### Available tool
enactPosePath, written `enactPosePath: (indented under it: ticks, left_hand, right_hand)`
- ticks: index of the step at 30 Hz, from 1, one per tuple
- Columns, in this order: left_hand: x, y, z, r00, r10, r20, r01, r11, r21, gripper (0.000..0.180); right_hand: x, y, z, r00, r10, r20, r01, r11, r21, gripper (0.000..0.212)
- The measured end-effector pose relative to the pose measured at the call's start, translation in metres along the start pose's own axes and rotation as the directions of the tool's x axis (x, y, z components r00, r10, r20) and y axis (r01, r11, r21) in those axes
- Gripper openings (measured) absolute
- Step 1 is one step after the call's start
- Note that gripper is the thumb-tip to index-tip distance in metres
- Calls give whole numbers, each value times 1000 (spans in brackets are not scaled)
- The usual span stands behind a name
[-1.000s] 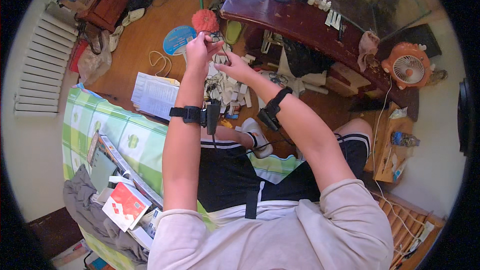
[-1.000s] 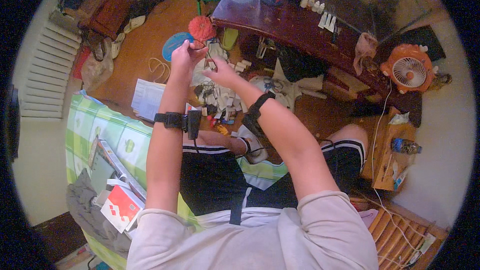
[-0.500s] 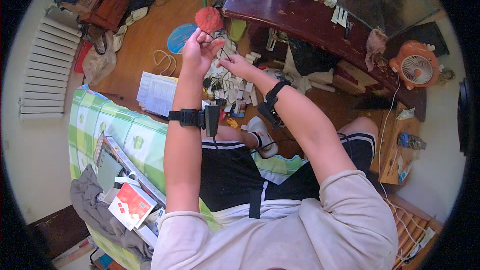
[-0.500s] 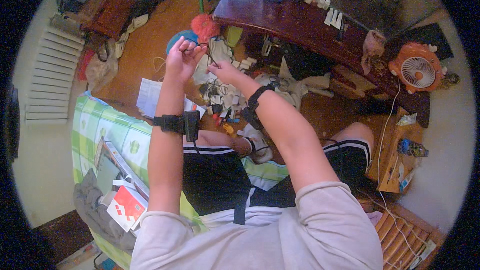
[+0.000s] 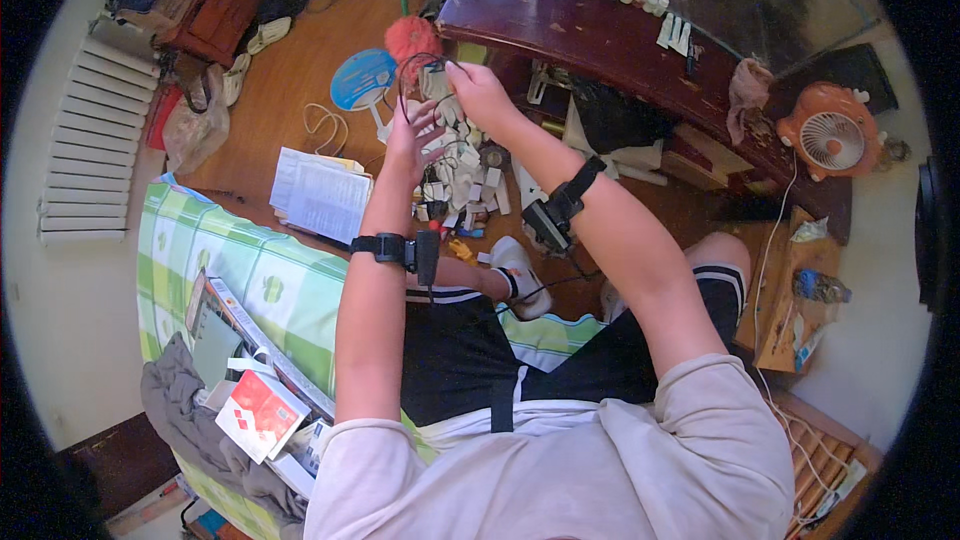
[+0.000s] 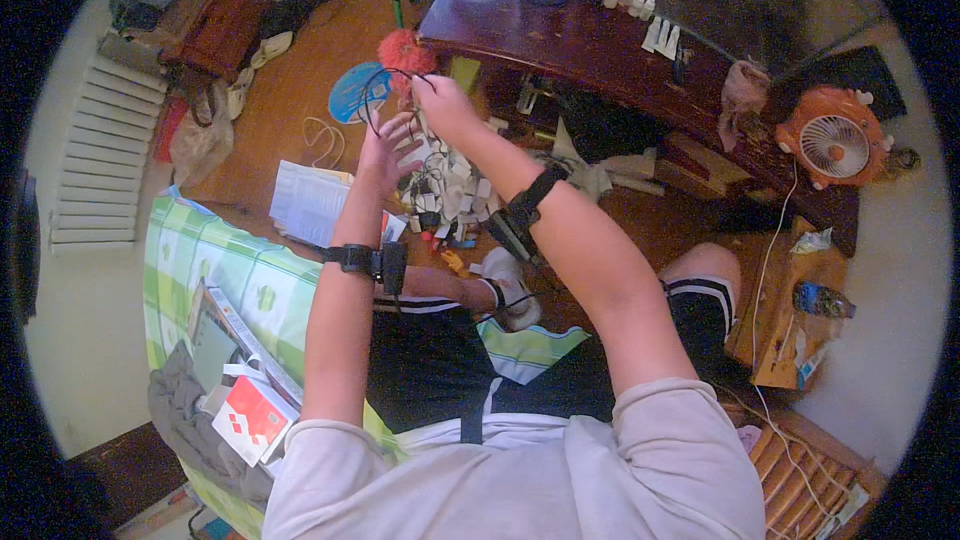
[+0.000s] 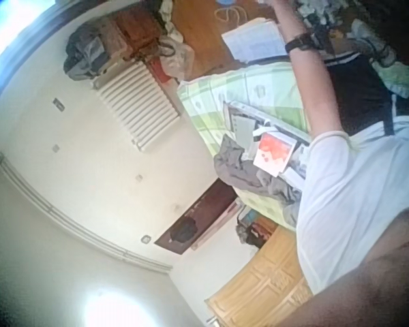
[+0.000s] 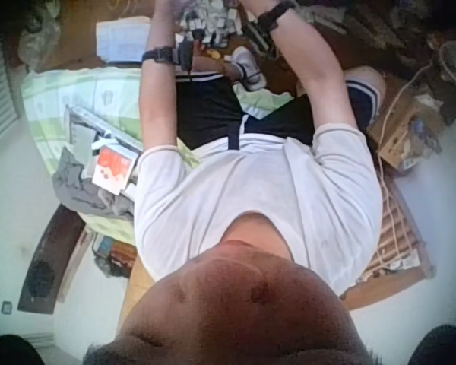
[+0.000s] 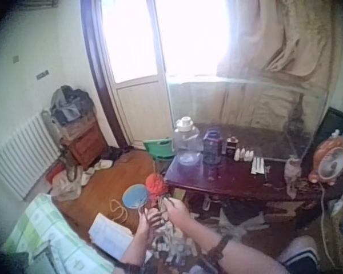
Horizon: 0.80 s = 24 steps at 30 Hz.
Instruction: The person holds a small black electronic component and connects several thin black and yellow wires to its ports.
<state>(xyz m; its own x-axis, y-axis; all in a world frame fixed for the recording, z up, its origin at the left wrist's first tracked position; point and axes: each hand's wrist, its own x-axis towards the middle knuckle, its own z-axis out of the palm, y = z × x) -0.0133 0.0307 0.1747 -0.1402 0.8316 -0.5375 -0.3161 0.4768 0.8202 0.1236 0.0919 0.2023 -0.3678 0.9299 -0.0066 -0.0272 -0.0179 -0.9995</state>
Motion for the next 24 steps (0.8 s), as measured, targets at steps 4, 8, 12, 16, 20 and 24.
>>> enactPosePath:
  ticks: [4,8,12,16,20,24]
  left_hand:
    - [-5,-10,18,998,7,-54,-5,999,39,81]
    - [-9,-7,25,994,-66,86,47,977,206,89]
    - [-27,-7,36,978,-22,207,-47,946,320,76]
    - [-22,-8,28,968,-42,247,-4,983,184,63]
    - [-30,12,42,998,49,-41,-52,997,-53,56]
    - [-50,33,51,972,209,-109,-207,978,29,46]
  right_hand:
    - [2,-25,-6,997,-67,-41,70,996,56,31]
    - [8,-46,-11,989,-132,-67,142,976,165,29]
    - [5,-71,-16,983,-167,-75,178,968,179,26]
    - [4,-62,-24,979,-179,-96,179,984,-3,30]
    - [-5,-27,-35,967,-199,-157,159,958,-237,30]
    - [-28,7,-39,995,101,1,-99,975,-199,24]
